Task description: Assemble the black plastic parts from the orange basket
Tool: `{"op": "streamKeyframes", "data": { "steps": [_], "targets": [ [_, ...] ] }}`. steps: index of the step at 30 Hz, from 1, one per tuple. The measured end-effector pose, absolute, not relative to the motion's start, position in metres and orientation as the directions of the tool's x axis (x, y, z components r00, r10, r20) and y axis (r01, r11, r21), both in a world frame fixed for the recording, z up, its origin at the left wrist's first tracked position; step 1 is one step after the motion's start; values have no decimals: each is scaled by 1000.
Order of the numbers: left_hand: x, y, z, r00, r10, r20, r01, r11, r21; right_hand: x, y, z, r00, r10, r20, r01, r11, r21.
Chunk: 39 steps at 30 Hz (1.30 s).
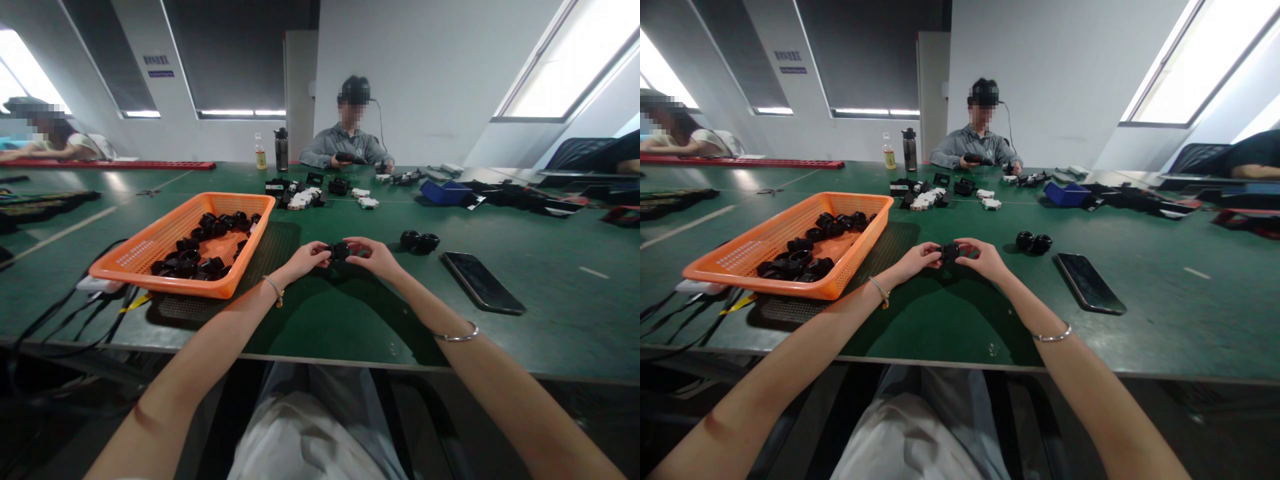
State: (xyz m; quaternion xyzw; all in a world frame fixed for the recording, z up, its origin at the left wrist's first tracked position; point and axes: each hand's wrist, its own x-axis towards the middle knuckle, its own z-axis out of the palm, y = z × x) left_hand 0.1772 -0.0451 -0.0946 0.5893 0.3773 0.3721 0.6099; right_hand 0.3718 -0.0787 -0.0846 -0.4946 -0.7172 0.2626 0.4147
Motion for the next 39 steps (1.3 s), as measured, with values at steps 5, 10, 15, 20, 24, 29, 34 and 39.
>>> {"op": "streamKeyframes", "data": {
  "steps": [5,10,15,20,24,29,34,39],
  "targets": [
    [177,-47,-92,422,906,-43,8,44,999,372,-78,-85,-155,931,331,503,363,-785],
    [177,-46,-94,436,899,-25,-10,32,999,372,-78,-86,-153,928,340,517,368,-772],
    [177,-46,-94,450,893,-11,-17,21,1000,373,-77,-86,-165,925,343,526,377,-763],
    [177,-49,-91,444,896,-19,-2,22,1000,373,-76,-86,-168,925,341,516,377,-769],
    [177,-49,-91,453,891,-7,-2,9,1000,373,-76,-86,-165,932,324,524,361,-771],
    [176,-48,-92,461,888,1,5,-4,1000,373,-75,-87,-164,935,314,532,352,-770],
    [176,-48,-93,469,883,15,-11,-11,1000,373,-75,-87,-151,942,298,544,331,-771],
    [176,-48,-92,463,887,6,-7,-4,1000,373,-75,-88,-157,938,309,545,343,-765]
  ]
}}
